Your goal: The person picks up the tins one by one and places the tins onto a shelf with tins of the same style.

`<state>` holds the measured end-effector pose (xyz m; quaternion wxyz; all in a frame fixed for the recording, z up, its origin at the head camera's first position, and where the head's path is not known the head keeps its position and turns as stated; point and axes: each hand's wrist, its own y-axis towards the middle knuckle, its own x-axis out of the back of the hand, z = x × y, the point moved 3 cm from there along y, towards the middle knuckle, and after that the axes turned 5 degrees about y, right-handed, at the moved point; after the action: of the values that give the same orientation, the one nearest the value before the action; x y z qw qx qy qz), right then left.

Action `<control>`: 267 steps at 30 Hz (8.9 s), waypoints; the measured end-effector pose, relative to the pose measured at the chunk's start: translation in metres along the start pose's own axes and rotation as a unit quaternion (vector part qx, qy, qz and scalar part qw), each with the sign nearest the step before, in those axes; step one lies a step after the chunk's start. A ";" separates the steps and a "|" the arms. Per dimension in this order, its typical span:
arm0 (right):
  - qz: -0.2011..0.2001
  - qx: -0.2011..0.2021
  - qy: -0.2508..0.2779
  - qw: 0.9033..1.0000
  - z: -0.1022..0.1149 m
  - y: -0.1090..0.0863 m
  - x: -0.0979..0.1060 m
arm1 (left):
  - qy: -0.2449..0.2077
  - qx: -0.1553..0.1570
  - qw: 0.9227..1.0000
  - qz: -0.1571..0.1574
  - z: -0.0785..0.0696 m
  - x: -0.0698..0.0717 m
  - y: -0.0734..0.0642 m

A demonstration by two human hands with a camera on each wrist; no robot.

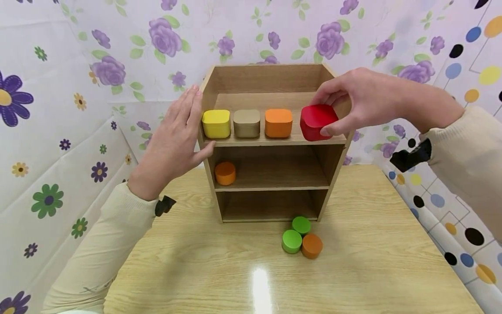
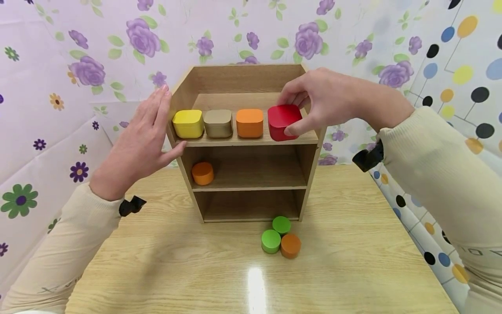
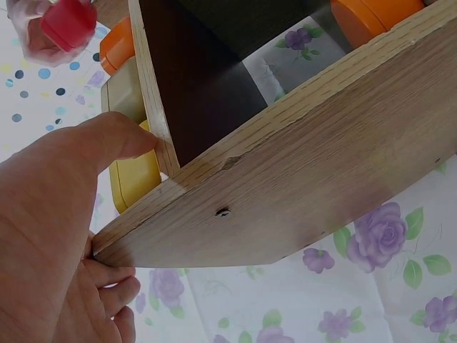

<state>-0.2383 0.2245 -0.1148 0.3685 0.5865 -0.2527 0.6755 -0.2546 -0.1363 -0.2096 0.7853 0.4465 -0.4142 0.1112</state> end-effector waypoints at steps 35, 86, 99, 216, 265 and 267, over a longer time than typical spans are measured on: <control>-0.002 -0.041 -0.016 0.999 -0.034 0.027 -0.020 | -0.004 -0.004 1.000 -0.002 0.000 0.001 0.000; -0.252 0.241 0.053 0.936 -0.023 -0.055 -0.067 | 0.027 0.027 0.998 0.048 0.007 0.004 0.004; -0.229 0.185 0.115 0.949 -0.052 -0.091 -0.177 | 0.007 0.029 0.998 0.048 0.005 0.000 0.003; -0.150 0.076 0.306 0.937 0.026 0.013 -0.266 | 0.011 0.039 0.997 0.063 0.004 0.001 0.003; -0.229 -0.062 0.299 0.924 0.016 0.084 -0.265 | -0.004 0.035 0.998 0.053 0.003 -0.001 0.005; -0.229 -0.062 0.297 0.925 0.016 0.084 -0.265 | -0.005 0.034 0.998 0.052 0.003 -0.001 0.005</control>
<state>-0.2845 0.1085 -0.3634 0.6070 0.3771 -0.0323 0.6987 -0.2596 -0.1352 -0.2064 0.7610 0.4508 -0.4367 0.1641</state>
